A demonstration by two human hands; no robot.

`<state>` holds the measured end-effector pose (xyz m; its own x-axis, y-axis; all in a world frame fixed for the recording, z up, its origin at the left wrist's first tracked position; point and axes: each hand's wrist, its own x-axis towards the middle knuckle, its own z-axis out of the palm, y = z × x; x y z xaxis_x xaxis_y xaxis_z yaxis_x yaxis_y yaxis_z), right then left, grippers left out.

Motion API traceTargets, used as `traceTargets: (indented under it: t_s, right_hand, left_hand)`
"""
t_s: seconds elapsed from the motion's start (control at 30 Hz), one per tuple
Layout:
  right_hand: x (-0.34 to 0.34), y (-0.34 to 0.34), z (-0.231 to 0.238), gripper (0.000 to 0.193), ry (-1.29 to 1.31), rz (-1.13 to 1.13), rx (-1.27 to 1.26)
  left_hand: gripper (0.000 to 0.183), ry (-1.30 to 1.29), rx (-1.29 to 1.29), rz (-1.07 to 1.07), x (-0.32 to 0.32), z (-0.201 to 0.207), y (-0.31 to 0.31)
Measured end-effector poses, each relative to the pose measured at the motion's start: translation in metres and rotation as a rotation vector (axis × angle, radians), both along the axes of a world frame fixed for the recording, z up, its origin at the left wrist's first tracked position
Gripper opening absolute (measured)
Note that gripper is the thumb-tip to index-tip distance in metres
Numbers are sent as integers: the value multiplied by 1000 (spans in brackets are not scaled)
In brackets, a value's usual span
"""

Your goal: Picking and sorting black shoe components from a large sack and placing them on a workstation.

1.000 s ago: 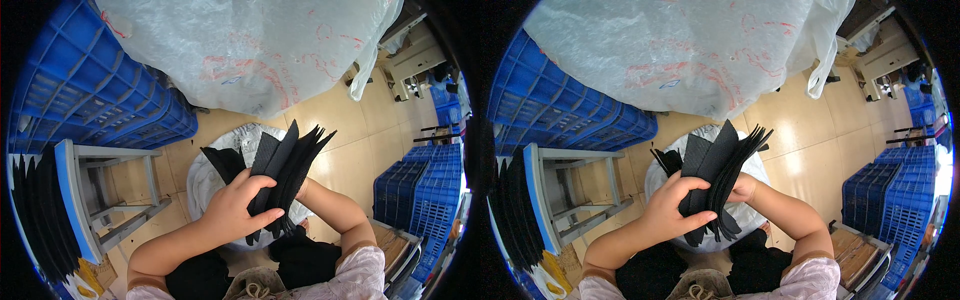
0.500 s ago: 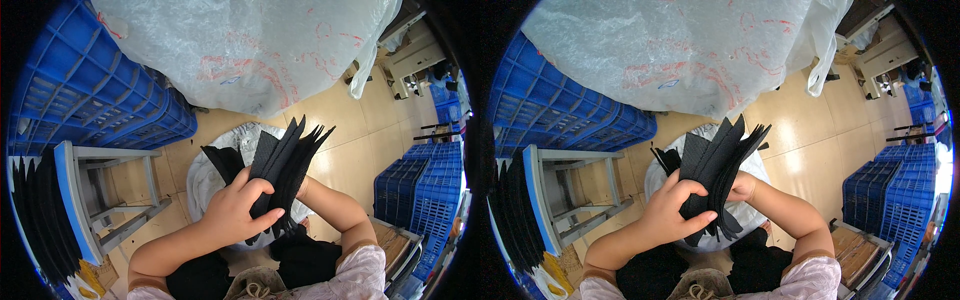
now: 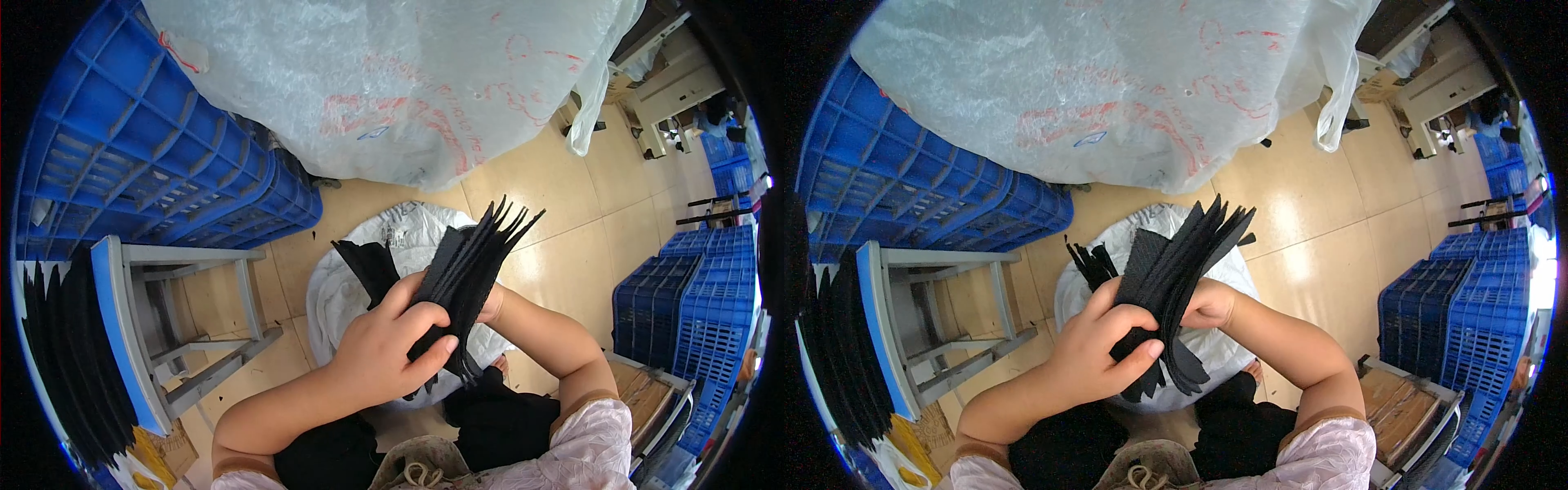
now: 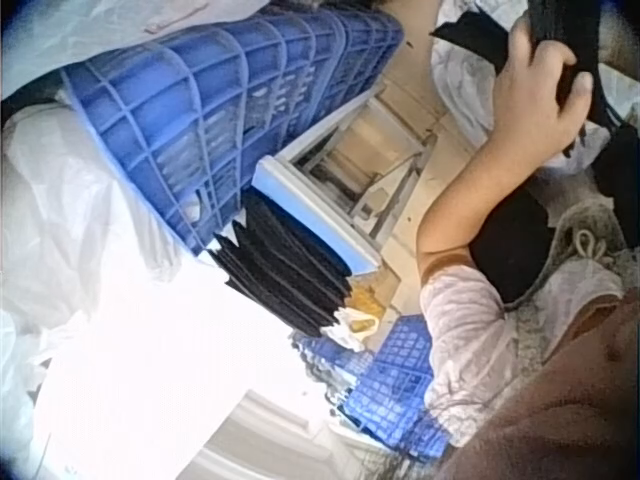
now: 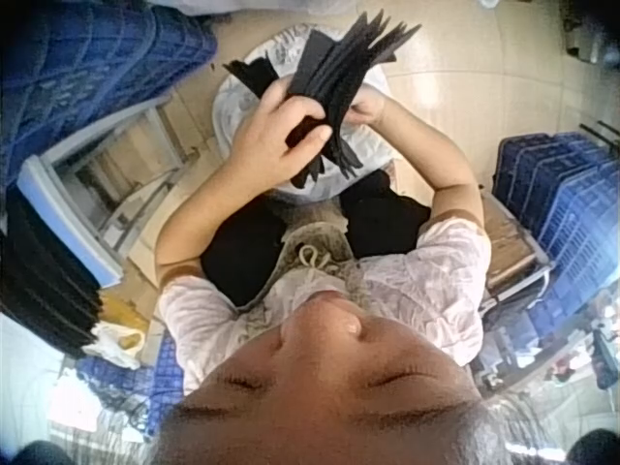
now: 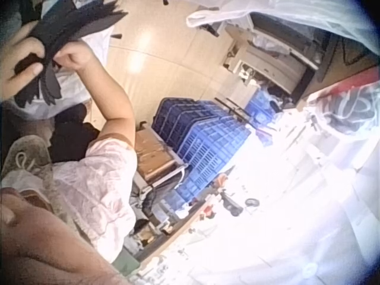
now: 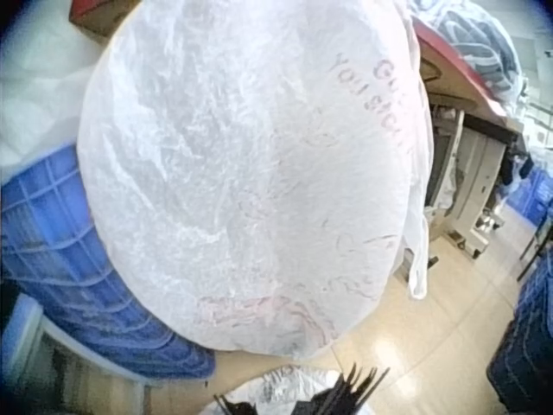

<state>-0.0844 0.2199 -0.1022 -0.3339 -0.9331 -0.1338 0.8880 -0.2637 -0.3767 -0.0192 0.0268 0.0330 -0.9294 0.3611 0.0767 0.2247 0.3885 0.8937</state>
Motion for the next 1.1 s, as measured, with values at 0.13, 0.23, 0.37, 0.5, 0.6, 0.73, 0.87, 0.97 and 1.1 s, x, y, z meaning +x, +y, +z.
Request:
traceTargets:
  t_s: [0.13, 0.23, 0.37, 0.5, 0.6, 0.73, 0.87, 0.97, 1.1]
  right_hand:
    - [1, 1, 3, 53, -26, 24, 22]
    - [2, -4, 15, 40, 18, -15, 92]
    - [1, -8, 35, 32, 35, -78, 95]
    - [2, 0, 18, 51, 8, -34, 18]
    - [2, -2, 19, 51, -4, -72, 27]
    - [2, -1, 16, 55, 16, -77, 46]
    - [4, -1, 21, 59, 19, -103, 64]
    - [1, -7, 38, 58, 80, -115, 131]
    - [2, -17, 54, 51, 205, -192, 344]
  left_hand:
    - [25, -44, 17, 11, 0, 2, 1]
    - [27, -46, 24, 11, 0, 2, 1]
    - [28, -53, 45, 15, -1, 4, 0]
    - [27, -74, 7, 12, -1, 4, 1]
    - [23, 23, -40, 74, 0, -1, 1]
    - [22, -5, -27, 71, 0, -3, -1]
    - [27, -43, -12, 82, 0, -5, -3]
    - [45, -44, 14, 112, -2, -2, -2]
    - [77, 75, -98, 176, -5, -16, -8]
